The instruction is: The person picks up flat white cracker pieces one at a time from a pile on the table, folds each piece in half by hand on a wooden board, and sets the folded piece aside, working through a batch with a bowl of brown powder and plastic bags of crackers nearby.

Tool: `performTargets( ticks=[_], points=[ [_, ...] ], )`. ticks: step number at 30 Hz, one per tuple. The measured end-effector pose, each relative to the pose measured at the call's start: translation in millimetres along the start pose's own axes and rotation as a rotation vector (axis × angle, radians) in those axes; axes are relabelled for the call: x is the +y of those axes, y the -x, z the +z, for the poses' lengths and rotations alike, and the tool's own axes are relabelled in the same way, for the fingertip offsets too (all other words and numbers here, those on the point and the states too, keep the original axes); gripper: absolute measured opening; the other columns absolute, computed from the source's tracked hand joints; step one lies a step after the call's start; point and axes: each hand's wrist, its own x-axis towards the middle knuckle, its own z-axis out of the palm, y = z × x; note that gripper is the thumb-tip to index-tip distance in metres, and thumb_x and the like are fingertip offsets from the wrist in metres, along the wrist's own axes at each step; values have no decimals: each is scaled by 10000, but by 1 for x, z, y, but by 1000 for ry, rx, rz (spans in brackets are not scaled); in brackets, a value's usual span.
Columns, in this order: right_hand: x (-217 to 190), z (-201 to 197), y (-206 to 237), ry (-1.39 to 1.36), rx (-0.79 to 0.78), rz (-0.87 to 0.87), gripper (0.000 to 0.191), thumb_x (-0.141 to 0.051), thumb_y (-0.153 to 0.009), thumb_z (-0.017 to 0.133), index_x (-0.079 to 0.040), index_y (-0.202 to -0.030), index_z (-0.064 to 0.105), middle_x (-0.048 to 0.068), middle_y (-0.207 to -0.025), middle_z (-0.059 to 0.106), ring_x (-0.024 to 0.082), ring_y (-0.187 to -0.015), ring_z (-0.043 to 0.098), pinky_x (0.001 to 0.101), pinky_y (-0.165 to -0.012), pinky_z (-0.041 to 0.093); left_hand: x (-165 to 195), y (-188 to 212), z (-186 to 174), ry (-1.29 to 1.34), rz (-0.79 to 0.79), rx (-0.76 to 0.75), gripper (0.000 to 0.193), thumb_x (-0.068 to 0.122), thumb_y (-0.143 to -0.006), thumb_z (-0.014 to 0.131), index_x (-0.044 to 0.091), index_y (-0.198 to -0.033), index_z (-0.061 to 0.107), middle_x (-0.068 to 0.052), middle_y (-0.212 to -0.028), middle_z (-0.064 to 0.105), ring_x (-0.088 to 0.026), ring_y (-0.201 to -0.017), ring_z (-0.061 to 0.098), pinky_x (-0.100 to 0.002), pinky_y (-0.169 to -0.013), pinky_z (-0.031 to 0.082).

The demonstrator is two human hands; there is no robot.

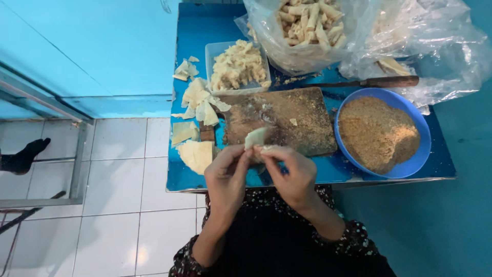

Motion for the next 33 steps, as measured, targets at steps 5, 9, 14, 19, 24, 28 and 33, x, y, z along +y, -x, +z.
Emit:
performTargets(
  ticks=[5, 9, 14, 19, 24, 28, 33],
  points=[
    [10, -10, -8, -690, -27, 536, 197, 36, -983, 699, -21, -1134, 586, 114, -1085, 760, 178, -1007, 768, 313, -871, 631, -20, -1, -2, 147, -120, 21, 104, 3, -934, 731, -55, -1020, 742, -55, -936, 710, -92, -835, 680, -222, -761, 555],
    [9, -10, 0, -400, -125, 349, 360, 39, -841, 774, 19, -1151, 590, 125, -1073, 731, 170, -988, 736, 303, -853, 620, -20, -1, -2, 111, 47, 14, 61, -33, -915, 757, -57, -966, 732, -62, -969, 691, -99, -862, 637, -216, -760, 522],
    [21, -7, -1, -646, -18, 648, 194, 78, -925, 726, 5, -1071, 621, 92, -1009, 741, 152, -943, 732, 280, -832, 595, -15, 1, -4, 248, -46, -15, 47, -53, -919, 721, -50, -964, 734, -70, -980, 702, -107, -845, 659, -231, -761, 550],
    [24, -7, 5, -744, -63, 668, 242, 68, -907, 710, -24, -1106, 605, 67, -1037, 734, 124, -955, 716, 252, -812, 584, -11, 1, -3, 176, 53, -25, 71, -48, -947, 720, -42, -1015, 701, -68, -1038, 670, -101, -899, 643, -230, -770, 535],
    [17, -10, 2, -536, -88, 596, 231, 81, -939, 710, 1, -1140, 628, 116, -1074, 753, 134, -977, 727, 269, -825, 586, -12, 6, -2, 199, 47, -22, 82, -27, -965, 696, -28, -1043, 672, -45, -1086, 646, -85, -968, 649, -220, -833, 549],
    [10, -22, -7, -643, -222, 680, 403, 98, -879, 717, 11, -1258, 614, 151, -1103, 769, 160, -980, 742, 301, -845, 620, -17, 4, -6, 260, 6, 10, 74, -37, -979, 689, -46, -1052, 683, -53, -1076, 663, -89, -953, 629, -218, -841, 513],
    [-6, -21, 5, -426, -209, 413, 413, 93, -894, 712, 24, -1278, 575, 142, -1208, 728, 180, -1127, 730, 303, -900, 633, -18, 2, -7, 377, -107, 2, 75, -35, -987, 677, -63, -1056, 691, -63, -1067, 659, -107, -940, 647, -242, -841, 536]
  ],
)
